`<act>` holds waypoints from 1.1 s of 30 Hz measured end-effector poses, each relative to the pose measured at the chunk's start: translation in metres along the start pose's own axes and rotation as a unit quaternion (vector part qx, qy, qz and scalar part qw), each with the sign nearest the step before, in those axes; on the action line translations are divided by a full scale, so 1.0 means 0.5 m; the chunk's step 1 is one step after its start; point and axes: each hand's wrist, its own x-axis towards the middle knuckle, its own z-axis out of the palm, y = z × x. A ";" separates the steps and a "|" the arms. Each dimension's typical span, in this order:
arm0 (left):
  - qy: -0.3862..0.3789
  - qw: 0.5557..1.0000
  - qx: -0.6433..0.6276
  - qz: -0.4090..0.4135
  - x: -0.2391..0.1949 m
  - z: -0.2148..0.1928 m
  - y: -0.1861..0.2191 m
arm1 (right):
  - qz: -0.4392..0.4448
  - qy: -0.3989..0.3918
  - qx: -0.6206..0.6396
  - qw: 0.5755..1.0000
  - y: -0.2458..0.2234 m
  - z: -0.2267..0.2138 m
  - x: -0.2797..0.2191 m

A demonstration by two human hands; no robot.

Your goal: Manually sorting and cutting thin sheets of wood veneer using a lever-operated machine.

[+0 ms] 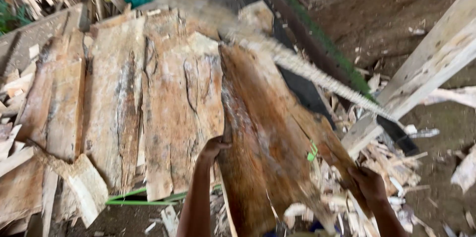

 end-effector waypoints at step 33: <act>0.043 0.875 -0.448 -0.180 -0.286 0.760 -0.385 | 0.035 -0.119 -0.093 0.988 0.081 -0.225 0.254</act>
